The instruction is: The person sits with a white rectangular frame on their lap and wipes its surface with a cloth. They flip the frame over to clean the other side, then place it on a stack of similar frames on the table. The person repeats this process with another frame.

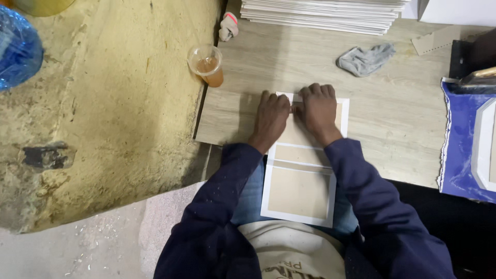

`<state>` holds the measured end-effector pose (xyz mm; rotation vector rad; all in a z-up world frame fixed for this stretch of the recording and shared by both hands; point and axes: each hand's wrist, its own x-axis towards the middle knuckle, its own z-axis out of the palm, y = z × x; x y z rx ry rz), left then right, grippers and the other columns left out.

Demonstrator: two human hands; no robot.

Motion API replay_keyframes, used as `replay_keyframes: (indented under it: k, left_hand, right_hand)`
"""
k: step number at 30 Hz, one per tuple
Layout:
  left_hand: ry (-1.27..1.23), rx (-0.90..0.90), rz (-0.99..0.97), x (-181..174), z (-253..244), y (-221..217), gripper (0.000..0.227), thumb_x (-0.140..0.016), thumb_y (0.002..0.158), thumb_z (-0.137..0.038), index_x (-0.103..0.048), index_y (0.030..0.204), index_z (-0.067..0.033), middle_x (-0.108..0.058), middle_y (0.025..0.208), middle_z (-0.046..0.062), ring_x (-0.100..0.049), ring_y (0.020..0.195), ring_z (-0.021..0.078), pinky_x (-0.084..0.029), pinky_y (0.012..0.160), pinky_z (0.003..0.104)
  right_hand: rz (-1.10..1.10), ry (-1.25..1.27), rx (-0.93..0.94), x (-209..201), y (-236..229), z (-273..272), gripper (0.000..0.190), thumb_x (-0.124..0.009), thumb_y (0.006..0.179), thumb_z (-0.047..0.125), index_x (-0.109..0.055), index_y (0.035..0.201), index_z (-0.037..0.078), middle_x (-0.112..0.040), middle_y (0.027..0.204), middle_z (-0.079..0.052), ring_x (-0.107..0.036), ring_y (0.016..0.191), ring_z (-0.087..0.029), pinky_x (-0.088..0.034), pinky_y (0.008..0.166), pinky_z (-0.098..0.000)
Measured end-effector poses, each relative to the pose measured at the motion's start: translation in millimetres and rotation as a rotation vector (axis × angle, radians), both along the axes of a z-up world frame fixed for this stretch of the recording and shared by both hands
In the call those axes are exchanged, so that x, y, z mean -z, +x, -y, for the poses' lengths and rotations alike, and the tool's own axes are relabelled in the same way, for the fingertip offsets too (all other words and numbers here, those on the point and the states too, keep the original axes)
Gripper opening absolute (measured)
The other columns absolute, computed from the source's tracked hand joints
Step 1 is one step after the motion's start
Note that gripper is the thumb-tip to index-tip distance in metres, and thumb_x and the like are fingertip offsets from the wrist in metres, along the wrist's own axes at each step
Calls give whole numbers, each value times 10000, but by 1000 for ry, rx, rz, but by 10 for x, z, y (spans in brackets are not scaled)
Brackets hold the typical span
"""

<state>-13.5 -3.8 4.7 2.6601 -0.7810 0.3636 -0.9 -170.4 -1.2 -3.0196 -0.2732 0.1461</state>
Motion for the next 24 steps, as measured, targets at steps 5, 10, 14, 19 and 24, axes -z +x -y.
replay_keyframes:
  k: [5, 10, 14, 19, 24]
  left_hand:
    - [174, -195, 145, 203, 213, -306, 283, -670, 986, -174, -738, 1196, 2, -679, 1152, 209, -678, 1006, 356, -444, 970, 511]
    - [33, -234, 214, 305, 238, -253, 227, -702, 911, -163, -704, 1098, -35, -628, 976, 125, -662, 940, 330, -438, 923, 504]
    - [30, -239, 207, 203, 228, -262, 713, -734, 920, -144, -521, 1597, -74, -510, 1657, 151, -385, 1595, 343, -300, 1285, 549]
    - [-178, -83, 176, 225, 179, -171, 520, -728, 844, -31, -703, 1363, -23, -675, 1479, 147, -618, 1400, 341, -357, 1308, 567]
    - [-265, -79, 283, 240, 183, -100, 257, -698, 839, -13, -768, 1083, -50, -804, 1183, 122, -728, 1159, 276, -486, 1171, 480]
  right_hand:
    - [387, 30, -173, 286, -305, 136, 276, -717, 993, 444, -820, 1031, 192, -803, 1004, -71, -804, 1019, -268, -491, 1134, -455]
    - [312, -114, -24, 7, -553, 388, 684, -631, 1068, 595, -723, 1401, 4, -730, 1382, -259, -663, 1351, -399, -233, 1315, -507]
    - [193, 121, 5, 49, -105, 829, 393, -685, 1023, 483, -854, 1170, 160, -814, 1124, -162, -742, 1170, -431, -427, 1235, -534]
    - [458, 486, -225, -379, 820, 924, 258, -683, 905, -42, -833, 1095, 45, -778, 1060, -175, -674, 982, -373, -549, 824, -470]
    - [-57, 859, -416, 27, 614, 538, 58, -797, 1015, 87, -814, 960, 100, -735, 961, -64, -705, 904, -198, -555, 836, -320]
